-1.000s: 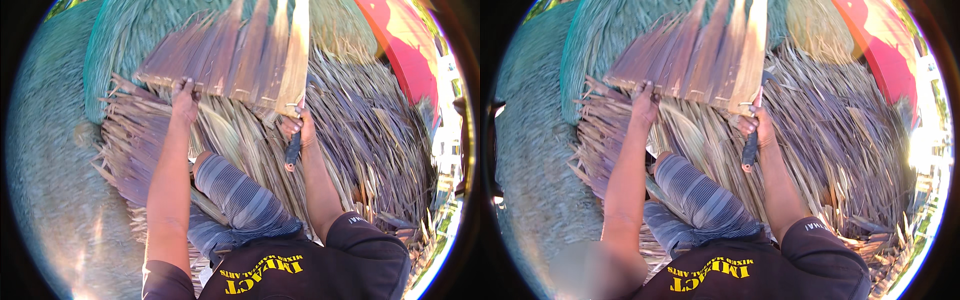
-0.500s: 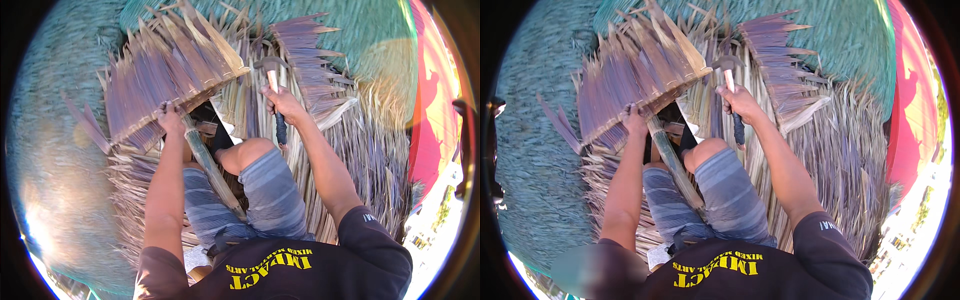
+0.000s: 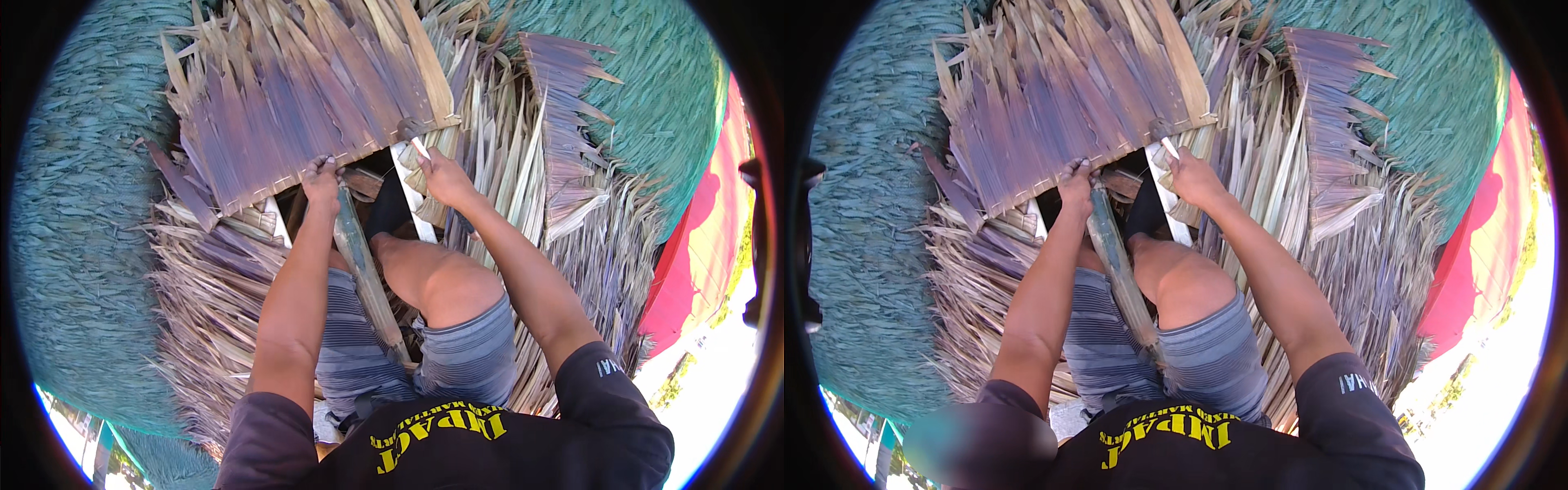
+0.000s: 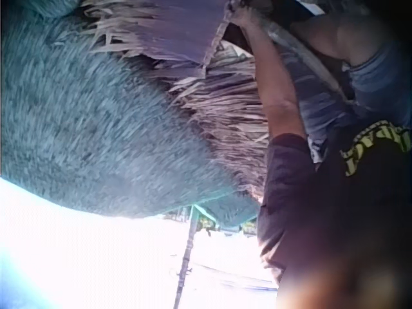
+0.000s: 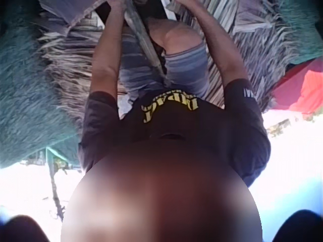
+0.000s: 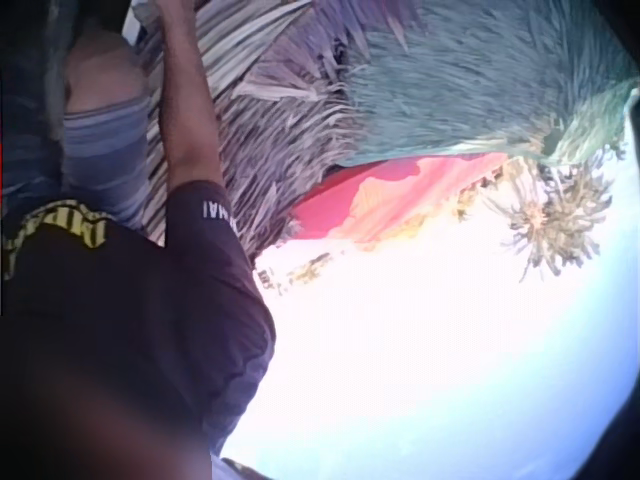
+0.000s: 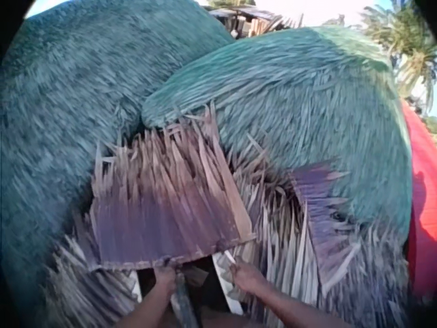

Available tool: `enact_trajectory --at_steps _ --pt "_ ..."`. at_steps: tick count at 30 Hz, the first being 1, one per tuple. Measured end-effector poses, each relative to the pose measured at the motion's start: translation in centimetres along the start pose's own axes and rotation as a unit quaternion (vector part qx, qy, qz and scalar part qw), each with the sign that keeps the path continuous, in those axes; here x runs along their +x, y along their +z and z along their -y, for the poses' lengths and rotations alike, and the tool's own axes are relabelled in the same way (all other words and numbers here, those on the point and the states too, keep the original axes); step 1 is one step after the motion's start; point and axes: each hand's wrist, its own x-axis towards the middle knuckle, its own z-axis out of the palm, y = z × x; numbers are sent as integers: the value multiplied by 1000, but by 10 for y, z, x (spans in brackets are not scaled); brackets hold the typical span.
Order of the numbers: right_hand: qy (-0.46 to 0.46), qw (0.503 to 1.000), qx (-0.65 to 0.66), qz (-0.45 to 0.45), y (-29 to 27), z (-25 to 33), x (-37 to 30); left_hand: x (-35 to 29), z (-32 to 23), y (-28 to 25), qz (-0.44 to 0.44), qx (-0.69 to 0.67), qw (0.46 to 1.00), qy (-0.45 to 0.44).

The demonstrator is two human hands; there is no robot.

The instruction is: The person is installing thatch roofing material on a roof structure. They repeatedly position bundles of dried palm leaves, align them with existing layers, and secure them using a hammer and nails. The person occasionally reaches for additional materials from a nearby container.

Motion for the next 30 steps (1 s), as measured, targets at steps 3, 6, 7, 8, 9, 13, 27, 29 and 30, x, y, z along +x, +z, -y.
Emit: enact_trajectory --at_steps 3,6,7,8,9,13,27,29,30 --pt "-1 1000 -2 17 3 -1 -1 -13 -4 0 4 -40 999 -2" --pt "-17 1000 12 2 2 -6 2 -36 -9 2 -102 -115 988 5" --pt "-25 1000 16 -7 2 -8 3 -47 -11 1 -138 -101 985 21" --pt "-26 999 18 -11 1 -11 4 -58 -12 1 -179 -74 981 30" --pt "-32 999 35 -16 1 -13 5 -65 -16 4 -149 0 983 105" --pt "-17 999 33 -17 3 -17 6 -64 -28 30 -60 321 879 346" --pt "-25 998 32 -44 -29 3 -29 -6 0 83 97 418 812 397" --pt "-49 997 33 -49 -32 7 -39 -9 1 84 86 429 799 413" --pt "-72 995 40 -54 -31 9 -42 -10 3 85 77 429 793 425"
